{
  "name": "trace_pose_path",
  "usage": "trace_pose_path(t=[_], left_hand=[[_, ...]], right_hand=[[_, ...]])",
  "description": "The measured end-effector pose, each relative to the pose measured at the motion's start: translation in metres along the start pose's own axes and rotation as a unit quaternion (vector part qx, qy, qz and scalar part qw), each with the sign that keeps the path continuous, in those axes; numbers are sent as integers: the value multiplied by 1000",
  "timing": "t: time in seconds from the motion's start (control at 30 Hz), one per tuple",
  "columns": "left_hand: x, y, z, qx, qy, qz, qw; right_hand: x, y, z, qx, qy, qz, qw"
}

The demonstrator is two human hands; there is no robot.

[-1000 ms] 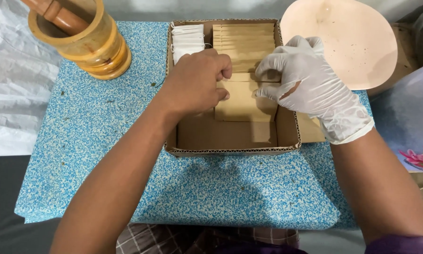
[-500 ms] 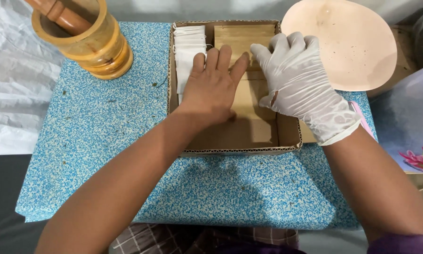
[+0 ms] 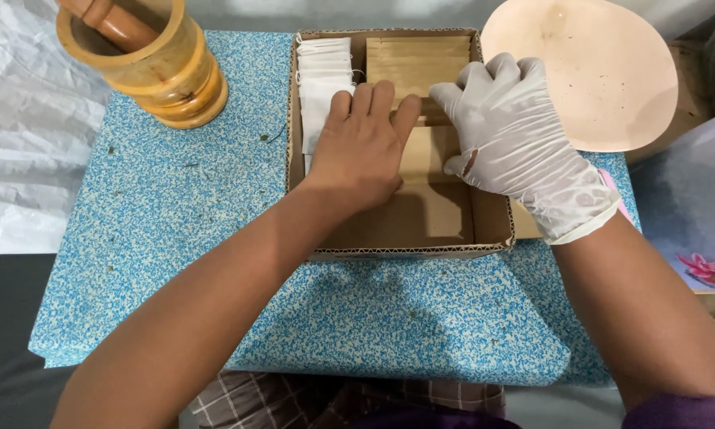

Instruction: Packaging individual tea bags into paper envelopes, sealing them with a heat sealer, and organizing them into a cardboard box.

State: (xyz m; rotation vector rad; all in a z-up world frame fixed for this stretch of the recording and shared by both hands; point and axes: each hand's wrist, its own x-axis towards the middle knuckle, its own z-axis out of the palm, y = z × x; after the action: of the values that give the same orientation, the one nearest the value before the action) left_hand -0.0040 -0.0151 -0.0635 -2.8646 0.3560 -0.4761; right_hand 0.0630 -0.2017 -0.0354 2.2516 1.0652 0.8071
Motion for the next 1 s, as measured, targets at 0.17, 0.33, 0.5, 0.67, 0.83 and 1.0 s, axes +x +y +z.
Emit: trace_pose_path(t=[0.17,0.33,0.5,0.67,0.83,1.0], left_hand=[[1,0,1,-11,0,7,1000],[2,2,10,12,65,8,998],[1,-3,0,-17,-20,2,1000],[-2,-9,-14,-62,-37,-7,997],[-2,-18,-28,-138,-73,-16,988],[-7,-25,-22,-120,-44,-35,991]], right_hand=[[0,0,3,10,-17,3,1000],[1,1,4,32,-7,2,999],[-1,1,-1,46,-23,-6,999],[-4,4,10,109,-31,1,994],[-5,19,6,211,-16,16,977],[-3,24,-7,301,-16,22,953]])
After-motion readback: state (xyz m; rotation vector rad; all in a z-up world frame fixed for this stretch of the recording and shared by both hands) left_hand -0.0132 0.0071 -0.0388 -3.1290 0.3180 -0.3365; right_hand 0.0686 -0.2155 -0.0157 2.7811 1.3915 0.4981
